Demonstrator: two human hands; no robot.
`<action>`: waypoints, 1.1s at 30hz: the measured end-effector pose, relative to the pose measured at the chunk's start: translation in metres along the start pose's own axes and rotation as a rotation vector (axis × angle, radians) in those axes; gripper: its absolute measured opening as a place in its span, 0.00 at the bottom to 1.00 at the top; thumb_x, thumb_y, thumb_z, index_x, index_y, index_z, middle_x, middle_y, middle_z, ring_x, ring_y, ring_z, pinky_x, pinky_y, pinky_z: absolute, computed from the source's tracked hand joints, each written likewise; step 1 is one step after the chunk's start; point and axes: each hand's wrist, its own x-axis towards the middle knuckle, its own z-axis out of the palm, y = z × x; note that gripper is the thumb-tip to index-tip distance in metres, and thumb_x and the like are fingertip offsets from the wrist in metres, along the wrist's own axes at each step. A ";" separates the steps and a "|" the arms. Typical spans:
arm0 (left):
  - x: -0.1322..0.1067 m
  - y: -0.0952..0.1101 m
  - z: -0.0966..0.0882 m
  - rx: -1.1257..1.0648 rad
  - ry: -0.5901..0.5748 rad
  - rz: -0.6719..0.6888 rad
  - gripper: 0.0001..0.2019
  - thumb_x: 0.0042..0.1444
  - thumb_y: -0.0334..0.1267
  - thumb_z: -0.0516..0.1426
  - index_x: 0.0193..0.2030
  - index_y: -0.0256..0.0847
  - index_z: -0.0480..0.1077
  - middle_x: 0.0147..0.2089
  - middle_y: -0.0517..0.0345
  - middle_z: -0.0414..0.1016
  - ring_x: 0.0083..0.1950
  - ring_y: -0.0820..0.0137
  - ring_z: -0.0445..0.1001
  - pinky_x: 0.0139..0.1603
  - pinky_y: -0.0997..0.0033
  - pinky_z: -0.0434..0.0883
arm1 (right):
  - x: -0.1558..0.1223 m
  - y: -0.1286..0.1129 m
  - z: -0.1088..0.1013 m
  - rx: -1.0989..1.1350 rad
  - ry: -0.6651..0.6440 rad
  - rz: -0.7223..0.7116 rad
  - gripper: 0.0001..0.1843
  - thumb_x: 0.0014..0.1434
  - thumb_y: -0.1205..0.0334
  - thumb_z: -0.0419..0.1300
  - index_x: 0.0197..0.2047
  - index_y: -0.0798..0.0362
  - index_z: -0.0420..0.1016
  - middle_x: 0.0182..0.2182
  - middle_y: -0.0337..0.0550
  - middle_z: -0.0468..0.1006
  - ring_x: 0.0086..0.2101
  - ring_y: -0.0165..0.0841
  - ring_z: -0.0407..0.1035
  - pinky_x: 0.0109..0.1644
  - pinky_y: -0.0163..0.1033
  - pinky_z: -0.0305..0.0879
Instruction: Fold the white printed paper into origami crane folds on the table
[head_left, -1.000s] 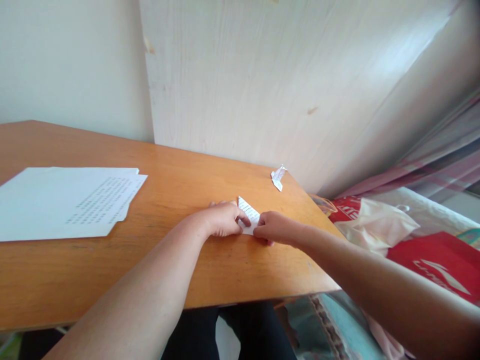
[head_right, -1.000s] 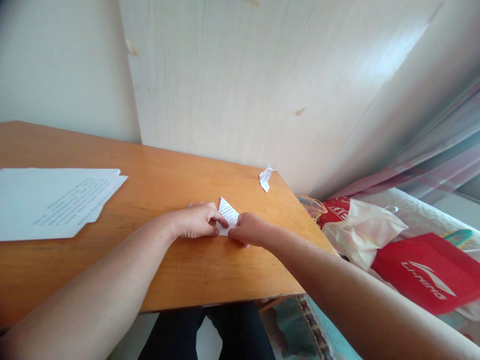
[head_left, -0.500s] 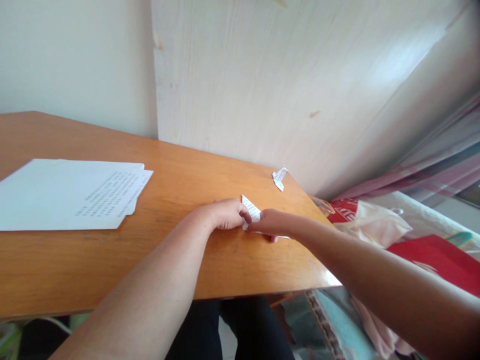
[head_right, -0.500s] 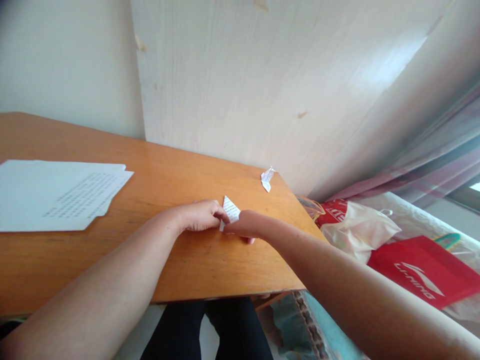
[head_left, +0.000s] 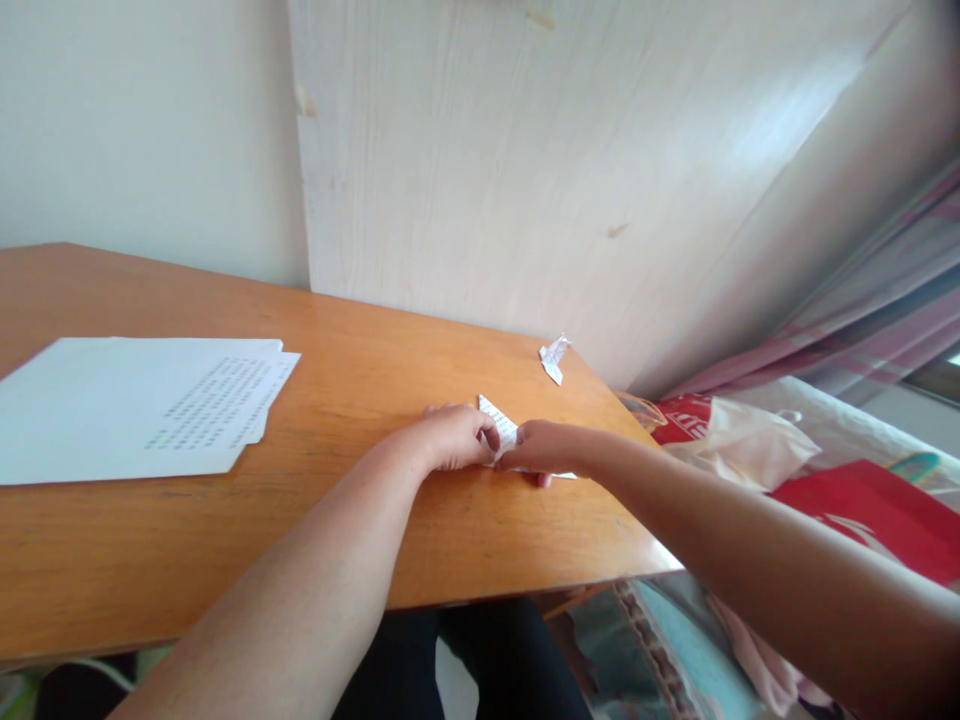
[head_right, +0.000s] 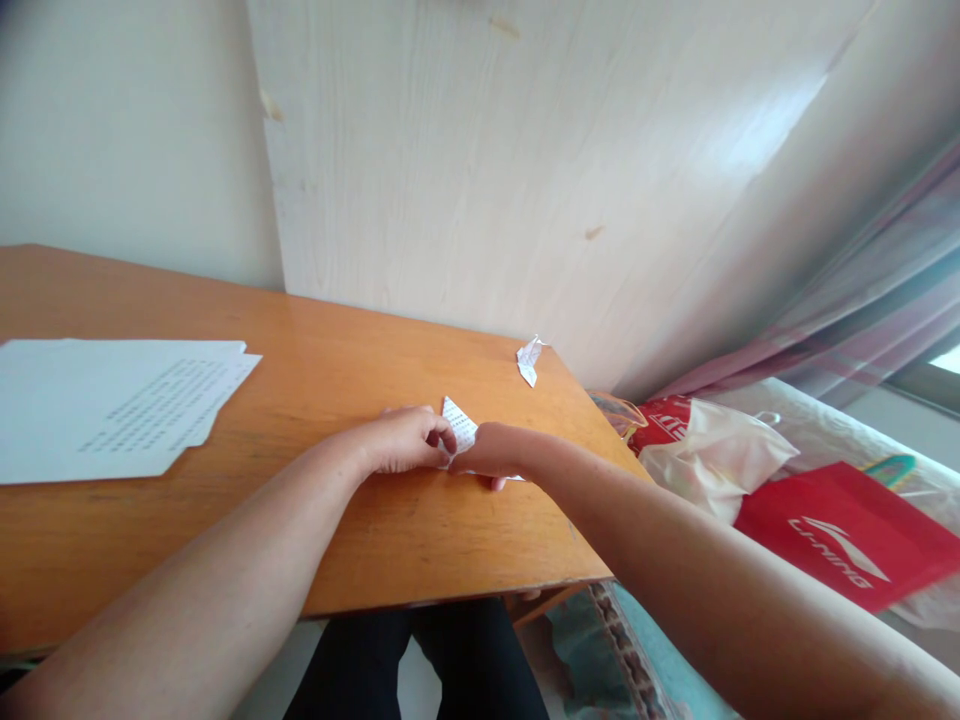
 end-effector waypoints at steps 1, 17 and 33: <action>0.000 0.000 0.000 0.007 0.002 0.002 0.14 0.49 0.49 0.62 0.43 0.57 0.80 0.43 0.60 0.80 0.44 0.60 0.76 0.46 0.63 0.67 | -0.001 0.001 -0.001 0.004 -0.010 0.005 0.10 0.56 0.56 0.61 0.29 0.54 0.75 0.22 0.40 0.75 0.23 0.31 0.70 0.29 0.34 0.61; -0.005 0.002 -0.004 0.073 -0.007 0.002 0.15 0.52 0.46 0.59 0.46 0.55 0.78 0.44 0.59 0.77 0.45 0.62 0.74 0.43 0.65 0.65 | -0.007 0.050 -0.010 -0.075 0.103 0.049 0.11 0.49 0.53 0.65 0.29 0.53 0.75 0.23 0.37 0.70 0.24 0.30 0.62 0.27 0.35 0.51; -0.006 -0.004 0.000 0.048 0.014 -0.002 0.14 0.53 0.45 0.60 0.46 0.50 0.78 0.44 0.57 0.74 0.45 0.64 0.73 0.44 0.68 0.67 | -0.009 0.113 -0.003 0.204 0.142 0.013 0.05 0.48 0.65 0.60 0.24 0.52 0.66 0.17 0.33 0.64 0.20 0.27 0.58 0.23 0.34 0.48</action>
